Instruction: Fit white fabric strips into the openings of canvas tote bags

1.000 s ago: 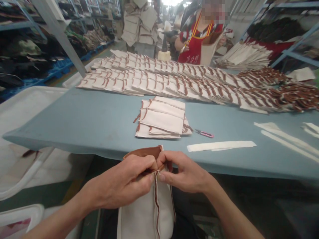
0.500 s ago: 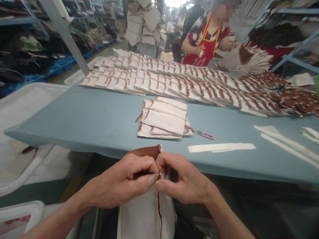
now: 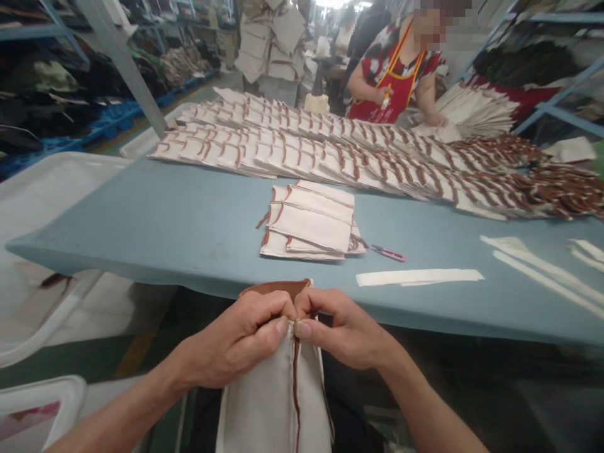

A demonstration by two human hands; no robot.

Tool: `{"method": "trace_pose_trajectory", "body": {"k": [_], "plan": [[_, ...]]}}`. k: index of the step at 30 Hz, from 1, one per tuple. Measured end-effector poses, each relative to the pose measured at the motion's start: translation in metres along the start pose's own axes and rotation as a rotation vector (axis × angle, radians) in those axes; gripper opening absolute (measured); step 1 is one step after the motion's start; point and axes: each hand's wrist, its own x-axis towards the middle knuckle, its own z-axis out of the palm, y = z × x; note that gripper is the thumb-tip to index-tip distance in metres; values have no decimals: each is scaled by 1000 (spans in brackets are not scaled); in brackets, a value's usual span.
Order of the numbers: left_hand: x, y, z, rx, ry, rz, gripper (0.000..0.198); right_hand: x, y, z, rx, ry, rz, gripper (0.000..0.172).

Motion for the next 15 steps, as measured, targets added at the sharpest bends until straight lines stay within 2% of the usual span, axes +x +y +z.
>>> {"method": "trace_pose_trajectory", "body": {"k": [5,11,15], "plan": [[2,4,-3,-28,-40,-31,27,1,8,-1,18,-23,55,43],[5,-16,-5,-139,-106,-202,36,0,11,-4,-193,51,68,41],[1,-25,-8,-172,-171,-202,36,-3,6,-3,-226,24,103,32]]}}
